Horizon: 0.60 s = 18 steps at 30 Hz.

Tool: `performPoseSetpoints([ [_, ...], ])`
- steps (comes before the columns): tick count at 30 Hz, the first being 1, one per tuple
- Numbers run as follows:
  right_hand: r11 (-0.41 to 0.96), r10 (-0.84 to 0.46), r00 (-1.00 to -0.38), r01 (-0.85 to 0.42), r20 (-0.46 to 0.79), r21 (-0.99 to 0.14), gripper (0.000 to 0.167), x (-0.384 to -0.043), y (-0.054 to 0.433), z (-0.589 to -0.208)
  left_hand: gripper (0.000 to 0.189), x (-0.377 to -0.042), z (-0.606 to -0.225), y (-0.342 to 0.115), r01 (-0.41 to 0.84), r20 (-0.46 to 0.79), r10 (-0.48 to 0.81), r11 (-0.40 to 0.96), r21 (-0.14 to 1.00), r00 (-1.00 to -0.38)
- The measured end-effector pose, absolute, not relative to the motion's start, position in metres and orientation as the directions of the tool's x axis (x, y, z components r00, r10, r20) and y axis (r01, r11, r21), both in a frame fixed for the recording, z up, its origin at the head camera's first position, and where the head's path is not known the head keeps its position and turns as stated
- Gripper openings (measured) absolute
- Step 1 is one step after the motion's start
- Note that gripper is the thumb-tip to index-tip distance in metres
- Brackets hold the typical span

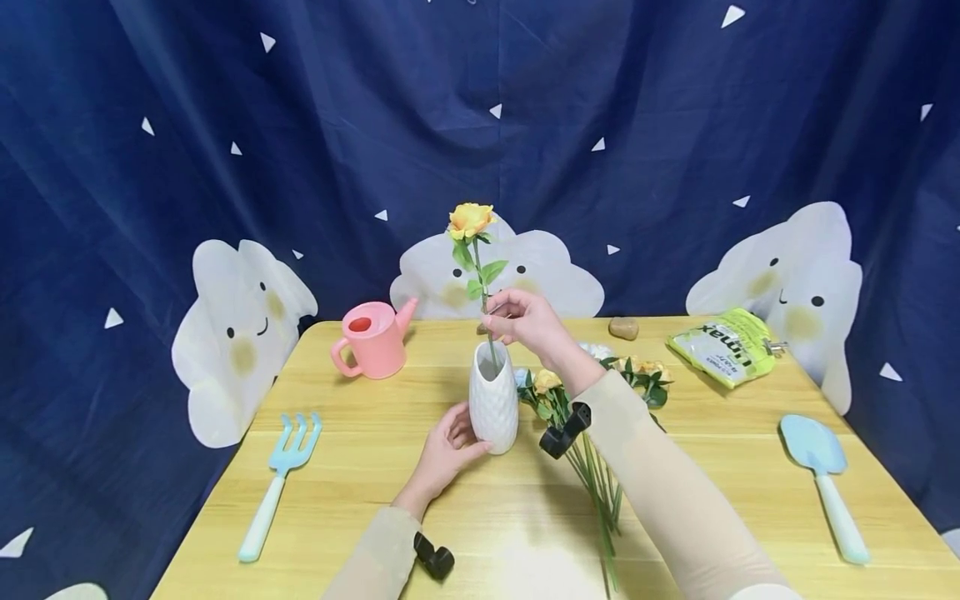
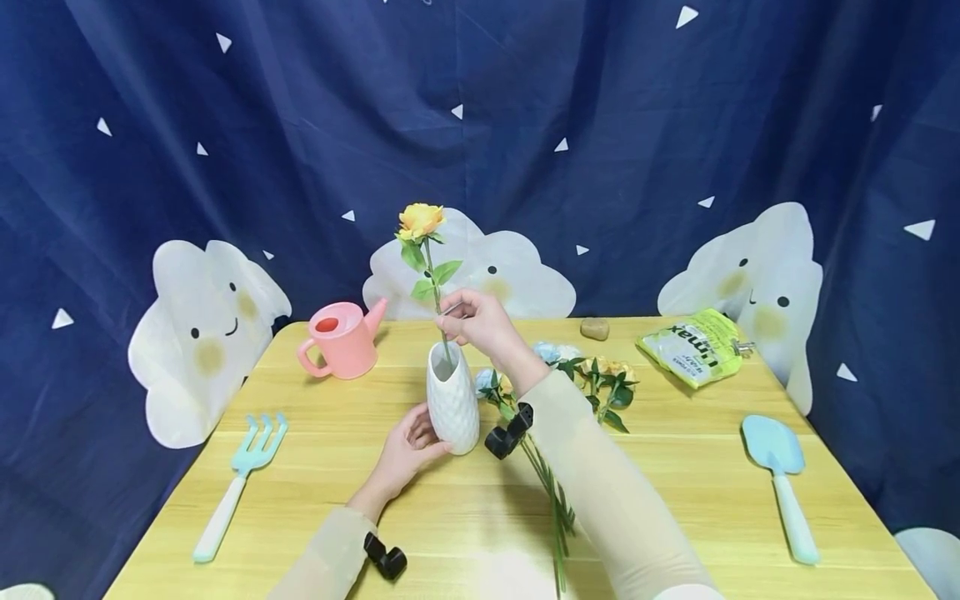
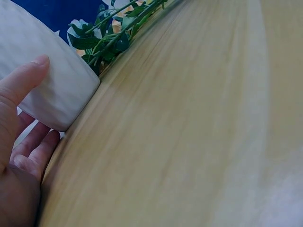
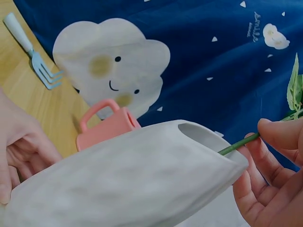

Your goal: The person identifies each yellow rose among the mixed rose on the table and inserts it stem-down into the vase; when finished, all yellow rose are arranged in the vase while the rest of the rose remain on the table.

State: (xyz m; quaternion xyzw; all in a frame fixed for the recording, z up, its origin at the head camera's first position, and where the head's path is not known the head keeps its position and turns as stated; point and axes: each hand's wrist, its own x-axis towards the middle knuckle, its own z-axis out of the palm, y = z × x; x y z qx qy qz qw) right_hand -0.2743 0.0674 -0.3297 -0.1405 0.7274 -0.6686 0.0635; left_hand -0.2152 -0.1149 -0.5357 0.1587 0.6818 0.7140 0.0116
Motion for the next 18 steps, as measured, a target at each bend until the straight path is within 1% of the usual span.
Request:
performPoseSetpoints([
  [5,0.088,-0.288,-0.952,-0.137,0.106,-0.987,0.007,-0.273,0.065,-0.332,0.069,-0.211,-0.524,-0.115,0.19,0.204,0.247,-0.079,0.979,-0.947],
  [8,0.138,-0.309,-0.942,-0.183,0.133,-0.973,0.008,-0.272,0.064,-0.334,0.067,-0.207,-0.515,-0.114,0.202,0.215,0.256,-0.077,0.976,-0.943],
  [12,0.18,-0.329,-0.928,-0.241,0.173,-0.954,0.011,-0.27,0.061,-0.336,0.066,-0.207,-0.514,-0.114,0.219,0.233,0.265,-0.083,0.972,-0.936],
  [18,0.211,-0.334,-0.923,-0.269,0.19,-0.94,0.011,-0.27,0.058,-0.341,0.065,-0.208,-0.513,-0.115,0.205,0.223,0.28,-0.095,0.974,-0.934],
])
